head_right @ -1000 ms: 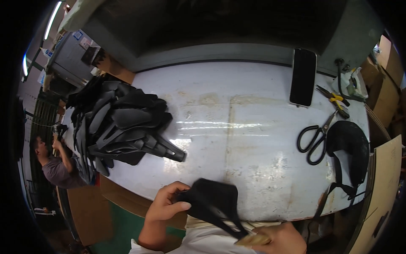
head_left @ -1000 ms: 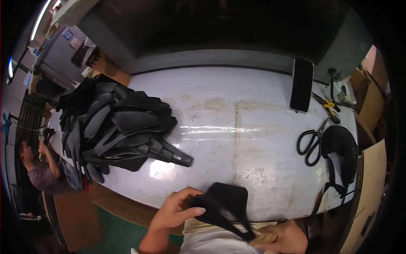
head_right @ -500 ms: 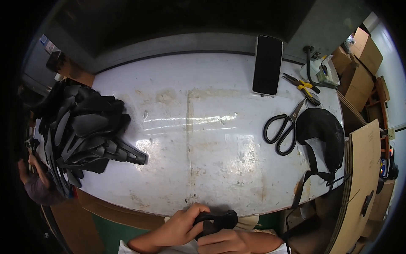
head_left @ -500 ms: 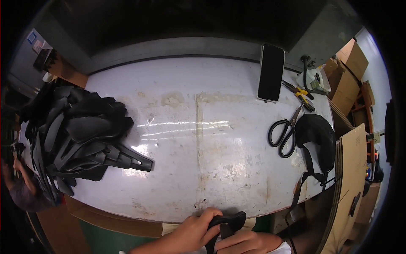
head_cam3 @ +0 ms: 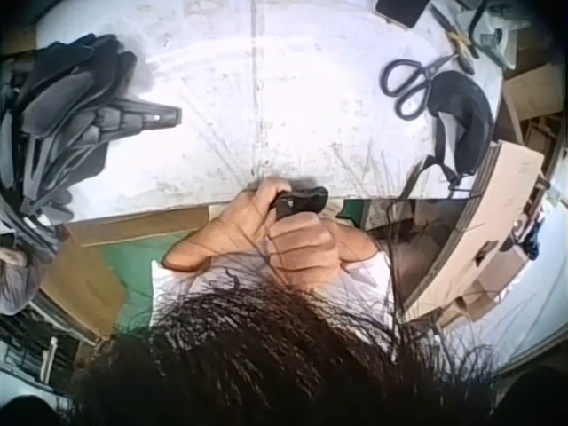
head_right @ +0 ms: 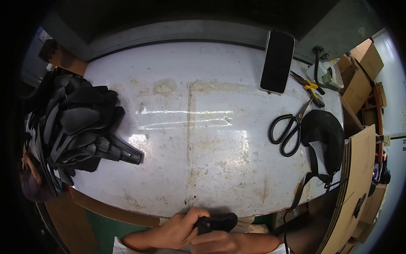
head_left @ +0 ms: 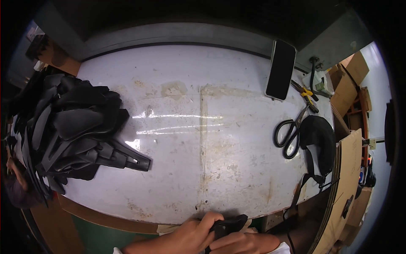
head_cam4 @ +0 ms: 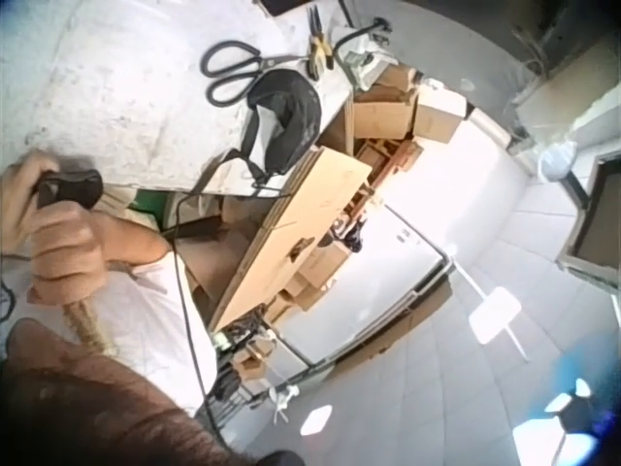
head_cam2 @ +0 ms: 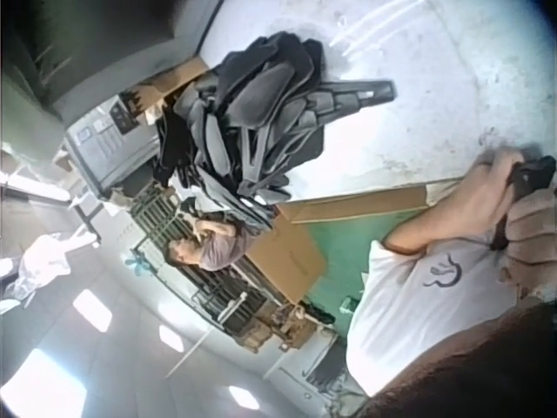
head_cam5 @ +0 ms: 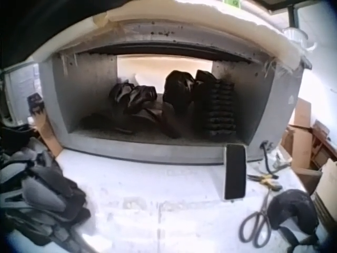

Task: Assembling and finishing bicycle saddles by applying covers and smoothing edges using a specialized tool.

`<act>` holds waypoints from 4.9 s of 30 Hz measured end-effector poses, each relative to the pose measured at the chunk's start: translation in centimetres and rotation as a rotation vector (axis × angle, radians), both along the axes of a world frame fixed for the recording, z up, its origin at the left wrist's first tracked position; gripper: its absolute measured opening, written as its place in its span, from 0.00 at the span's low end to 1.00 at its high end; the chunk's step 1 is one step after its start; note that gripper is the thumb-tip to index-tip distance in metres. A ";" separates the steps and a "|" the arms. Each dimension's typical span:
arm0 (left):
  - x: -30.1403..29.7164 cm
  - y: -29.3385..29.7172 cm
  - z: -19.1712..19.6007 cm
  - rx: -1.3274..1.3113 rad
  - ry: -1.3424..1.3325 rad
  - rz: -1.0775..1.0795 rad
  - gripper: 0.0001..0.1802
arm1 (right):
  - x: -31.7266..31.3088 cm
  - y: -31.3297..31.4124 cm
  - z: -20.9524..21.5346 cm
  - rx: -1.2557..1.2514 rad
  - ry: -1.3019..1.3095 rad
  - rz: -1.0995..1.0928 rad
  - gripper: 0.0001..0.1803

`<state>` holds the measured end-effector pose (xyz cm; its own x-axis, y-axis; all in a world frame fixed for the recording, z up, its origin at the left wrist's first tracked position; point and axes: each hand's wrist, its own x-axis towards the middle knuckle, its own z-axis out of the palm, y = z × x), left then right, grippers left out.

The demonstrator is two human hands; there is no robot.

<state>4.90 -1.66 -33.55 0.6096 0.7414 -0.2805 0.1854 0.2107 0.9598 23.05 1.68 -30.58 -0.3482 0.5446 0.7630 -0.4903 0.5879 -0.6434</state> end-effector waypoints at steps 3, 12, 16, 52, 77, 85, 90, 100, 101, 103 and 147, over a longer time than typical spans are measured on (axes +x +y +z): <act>-0.2 0.2 0.2 -0.015 -0.009 -0.005 0.21 | 0.6 0.1 0.6 0.102 -0.066 0.155 0.11; 0.1 -0.1 0.3 0.047 0.049 0.015 0.21 | 1.3 0.0 -0.3 0.069 -0.031 -0.053 0.06; -0.1 -0.2 0.5 0.051 0.068 0.036 0.20 | -0.9 -2.0 -2.7 -0.093 0.348 -0.197 0.07; 2.1 0.3 1.2 0.164 0.217 0.024 0.36 | -0.4 -1.8 -1.2 0.013 0.136 -0.279 0.13; 1.2 0.6 -0.5 0.353 -0.161 0.072 0.15 | 4.2 -0.7 3.3 -0.118 -0.276 -0.037 0.11; 1.0 0.6 -0.3 0.403 -0.162 -0.038 0.15 | 2.0 -4.6 1.8 -0.302 0.080 -0.507 0.09; 1.0 0.7 -1.3 0.406 -0.225 -0.113 0.13 | 3.2 -1.9 3.5 -0.003 -0.415 -0.152 0.07; 0.6 -0.2 -2.4 0.346 -0.266 -0.146 0.14 | 0.4 -2.7 2.0 -0.017 -0.330 0.019 0.06; 0.6 -0.2 -2.3 0.348 -0.270 -0.147 0.14 | 0.3 -2.1 2.4 -0.049 -0.319 0.067 0.07; 0.5 0.0 -2.0 0.395 -0.248 -0.068 0.14 | 0.5 -2.0 2.3 -0.078 -0.312 0.110 0.09; 2.2 -1.3 -2.0 0.470 -0.152 0.017 0.18 | -0.9 -7.6 0.8 -0.475 0.241 -0.488 0.17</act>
